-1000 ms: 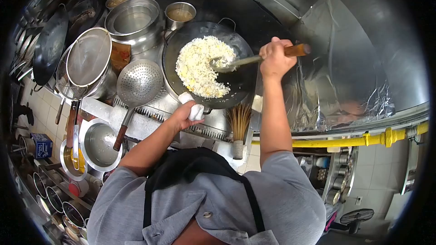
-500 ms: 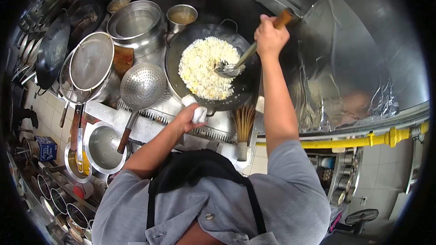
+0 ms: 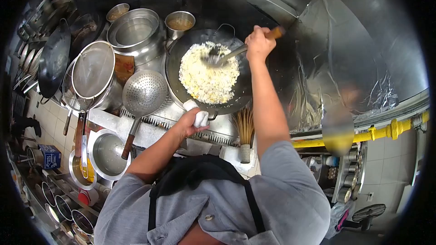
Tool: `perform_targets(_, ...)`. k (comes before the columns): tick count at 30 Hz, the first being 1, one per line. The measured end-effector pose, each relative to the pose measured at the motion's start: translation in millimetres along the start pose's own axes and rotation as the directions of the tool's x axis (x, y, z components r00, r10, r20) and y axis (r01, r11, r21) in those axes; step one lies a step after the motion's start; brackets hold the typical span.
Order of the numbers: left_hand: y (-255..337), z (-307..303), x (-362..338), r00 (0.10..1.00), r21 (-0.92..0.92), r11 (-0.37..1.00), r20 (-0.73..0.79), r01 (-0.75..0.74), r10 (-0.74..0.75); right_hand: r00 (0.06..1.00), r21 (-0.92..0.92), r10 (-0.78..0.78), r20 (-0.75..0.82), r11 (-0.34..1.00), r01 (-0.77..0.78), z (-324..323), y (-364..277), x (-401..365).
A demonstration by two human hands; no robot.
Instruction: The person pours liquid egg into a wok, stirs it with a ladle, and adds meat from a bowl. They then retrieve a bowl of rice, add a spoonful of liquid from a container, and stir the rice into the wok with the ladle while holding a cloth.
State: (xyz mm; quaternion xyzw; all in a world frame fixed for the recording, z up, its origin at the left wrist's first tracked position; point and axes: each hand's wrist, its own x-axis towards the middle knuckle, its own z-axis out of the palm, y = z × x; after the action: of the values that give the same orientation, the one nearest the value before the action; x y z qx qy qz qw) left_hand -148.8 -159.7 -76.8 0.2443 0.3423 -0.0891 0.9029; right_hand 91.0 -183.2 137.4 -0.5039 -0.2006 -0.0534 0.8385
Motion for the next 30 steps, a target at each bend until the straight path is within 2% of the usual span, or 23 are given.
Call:
perform_targets(1,0,0,-2,1.0,-0.003,1.0,0.002,0.002,-0.002,0.991,0.003,0.041,0.129,0.999,-0.041,3,-6,10)
perform_targets(4,-4,-7,7,0.999,-0.023,1.0,0.031,-0.012,0.013,0.998,-0.035,0.003,0.061,0.999,-0.001,29,-48,20)
perform_targets(5,0,-3,5,0.999,-0.018,1.0,0.031,-0.013,0.014,0.998,-0.033,0.001,0.058,0.999,0.001,28,-46,22)
perform_targets(7,5,4,0,0.999,0.011,0.999,-0.016,0.049,-0.049,0.995,0.111,-0.102,-0.003,0.989,0.101,18,-31,19)
perform_targets(8,7,6,3,0.997,0.044,0.997,-0.029,0.069,-0.068,0.986,0.096,-0.15,-0.072,0.983,0.157,10,-11,11)
perform_targets(9,0,-18,41,0.987,0.059,0.996,0.141,0.07,-0.078,0.985,0.012,-0.13,-0.117,0.991,0.132,-1,14,0)
perform_targets(11,-7,-16,49,0.999,0.052,0.999,0.039,0.002,-0.004,0.997,0.057,0.08,0.012,0.995,-0.081,-6,-10,-16)
perform_targets(12,-12,-12,38,0.999,0.067,0.997,0.012,-0.043,0.042,0.994,-0.032,0.085,0.07,0.996,-0.083,-2,-33,-17)
perform_targets(13,-13,10,1,0.994,0.044,0.999,-0.107,-0.023,0.028,0.986,-0.126,0.104,0.131,0.988,-0.087,3,-63,-14)
perform_targets(14,-16,24,-35,0.997,0.023,1.0,-0.076,-0.003,0.004,0.969,-0.097,0.216,0.124,0.974,-0.205,9,-99,-14)
perform_targets(15,-17,37,-68,0.999,0.0,1.0,-0.04,0.012,-0.012,0.957,-0.084,0.227,0.183,0.973,-0.215,8,-123,-12)
perform_targets(16,-8,48,-95,0.992,0.064,0.991,-0.054,0.117,-0.113,0.958,-0.088,0.203,0.203,0.978,-0.189,8,-133,-19)
perform_targets(17,-9,47,-93,0.991,0.073,0.989,-0.062,0.125,-0.121,0.961,-0.088,0.176,0.216,0.983,-0.16,4,-140,-28)
perform_targets(19,-2,46,-69,0.988,0.097,0.987,-0.09,0.132,-0.123,0.998,-0.139,0.054,0.019,0.989,-0.051,0,-105,-54)
perform_targets(20,-9,30,-41,0.993,0.177,0.984,-0.117,0.015,0.006,0.996,-0.123,0.04,-0.077,0.991,-0.049,-8,-78,-57)
perform_targets(21,-15,16,-24,0.988,0.153,0.985,-0.116,-0.083,0.101,0.996,-0.086,0.063,-0.062,0.994,-0.069,-20,-56,-55)
perform_targets(23,-48,-32,-11,0.991,0.249,0.963,-0.064,-0.101,0.12,0.995,0.1,0.1,-0.02,0.99,-0.097,-37,-51,-41)
perform_targets(25,-76,-30,-77,0.981,0.105,0.992,-0.176,-0.068,0.085,0.998,0.073,0.056,0.018,0.996,-0.057,-40,-99,-26)
perform_targets(26,-78,-29,-108,0.987,0.102,0.989,-0.11,-0.107,0.119,0.983,0.13,0.081,0.163,0.986,-0.103,-47,-123,-21)
perform_targets(27,-75,-27,-128,0.989,0.097,0.986,-0.043,-0.137,0.142,0.989,0.042,0.035,0.145,0.998,-0.041,-41,-152,-34)
perform_targets(29,-60,-8,-123,0.999,0.078,0.996,-0.007,-0.053,0.054,0.978,0.157,0.097,0.185,0.979,-0.127,-51,-153,-58)
perform_targets(30,-45,3,-93,0.989,0.034,0.999,-0.144,-0.027,0.032,0.991,0.105,0.098,0.092,0.989,-0.108,-45,-133,-78)
